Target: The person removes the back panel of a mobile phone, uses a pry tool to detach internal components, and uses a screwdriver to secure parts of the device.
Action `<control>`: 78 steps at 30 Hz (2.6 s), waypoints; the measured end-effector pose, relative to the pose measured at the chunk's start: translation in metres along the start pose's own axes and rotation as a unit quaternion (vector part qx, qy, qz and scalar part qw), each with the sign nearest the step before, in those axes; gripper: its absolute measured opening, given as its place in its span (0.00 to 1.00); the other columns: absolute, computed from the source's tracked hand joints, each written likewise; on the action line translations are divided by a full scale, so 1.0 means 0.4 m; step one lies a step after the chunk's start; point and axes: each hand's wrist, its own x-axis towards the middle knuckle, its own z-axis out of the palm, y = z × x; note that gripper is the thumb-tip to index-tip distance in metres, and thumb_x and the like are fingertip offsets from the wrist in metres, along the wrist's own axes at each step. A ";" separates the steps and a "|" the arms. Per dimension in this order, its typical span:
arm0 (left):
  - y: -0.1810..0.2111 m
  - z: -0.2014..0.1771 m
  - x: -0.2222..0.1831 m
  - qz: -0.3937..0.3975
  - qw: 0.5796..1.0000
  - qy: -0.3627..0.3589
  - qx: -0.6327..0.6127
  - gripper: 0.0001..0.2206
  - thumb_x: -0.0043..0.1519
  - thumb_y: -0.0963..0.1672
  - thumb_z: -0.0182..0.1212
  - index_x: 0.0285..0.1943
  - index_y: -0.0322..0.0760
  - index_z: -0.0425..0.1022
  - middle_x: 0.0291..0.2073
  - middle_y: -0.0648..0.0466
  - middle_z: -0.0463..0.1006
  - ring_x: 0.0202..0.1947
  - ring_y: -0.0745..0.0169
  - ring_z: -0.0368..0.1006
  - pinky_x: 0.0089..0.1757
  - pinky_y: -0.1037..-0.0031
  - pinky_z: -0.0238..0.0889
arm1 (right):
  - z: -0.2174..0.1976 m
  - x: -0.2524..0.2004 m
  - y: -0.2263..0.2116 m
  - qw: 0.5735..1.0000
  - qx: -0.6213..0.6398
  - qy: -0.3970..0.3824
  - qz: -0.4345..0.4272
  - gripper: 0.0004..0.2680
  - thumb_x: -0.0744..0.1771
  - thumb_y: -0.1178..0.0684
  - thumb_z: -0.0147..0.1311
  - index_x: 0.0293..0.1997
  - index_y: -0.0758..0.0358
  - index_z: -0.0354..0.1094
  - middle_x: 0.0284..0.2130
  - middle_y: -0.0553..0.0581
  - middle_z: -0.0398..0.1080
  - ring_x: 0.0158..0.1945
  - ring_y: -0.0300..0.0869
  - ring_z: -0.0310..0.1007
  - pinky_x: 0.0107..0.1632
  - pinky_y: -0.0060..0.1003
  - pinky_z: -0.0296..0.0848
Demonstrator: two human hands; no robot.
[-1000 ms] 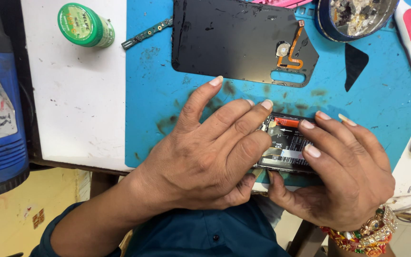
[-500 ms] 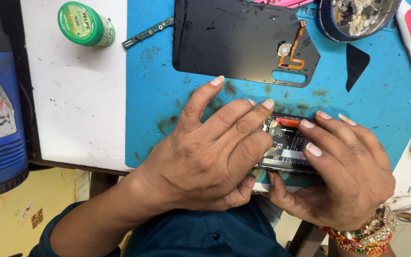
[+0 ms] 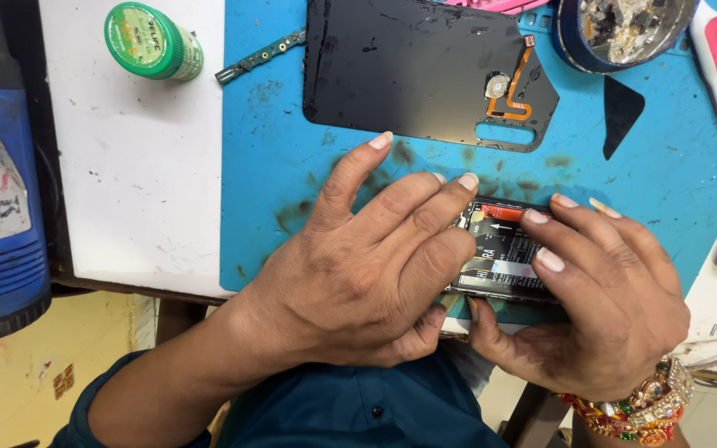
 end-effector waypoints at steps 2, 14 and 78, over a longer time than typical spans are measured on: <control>0.002 -0.002 0.001 -0.002 1.000 -0.001 -0.002 0.17 0.59 0.47 0.61 0.54 0.35 0.69 0.62 0.41 0.74 0.63 0.48 0.71 0.72 0.42 0.41 | 0.001 -0.002 0.000 1.000 0.000 0.001 0.001 0.25 0.59 0.45 0.70 0.53 0.63 0.57 0.46 0.67 0.75 0.53 0.59 0.77 0.55 0.56 0.74; -0.002 0.001 0.000 -0.003 1.000 0.002 -0.008 0.18 0.59 0.47 0.61 0.54 0.35 0.69 0.62 0.41 0.74 0.62 0.48 0.71 0.72 0.42 0.41 | 0.000 0.003 -0.001 1.000 0.004 0.000 -0.001 0.25 0.59 0.45 0.71 0.54 0.63 0.57 0.45 0.67 0.75 0.53 0.59 0.76 0.55 0.55 0.74; 0.163 -0.007 -0.072 -0.091 0.994 0.005 0.056 0.40 0.47 0.53 0.62 0.65 0.20 0.66 0.58 0.40 0.65 0.61 0.44 0.58 0.59 0.53 0.44 | -0.010 -0.193 -0.286 0.941 0.200 0.113 0.250 0.22 0.64 0.56 0.65 0.64 0.69 0.62 0.58 0.64 0.72 0.46 0.41 0.74 0.50 0.36 0.75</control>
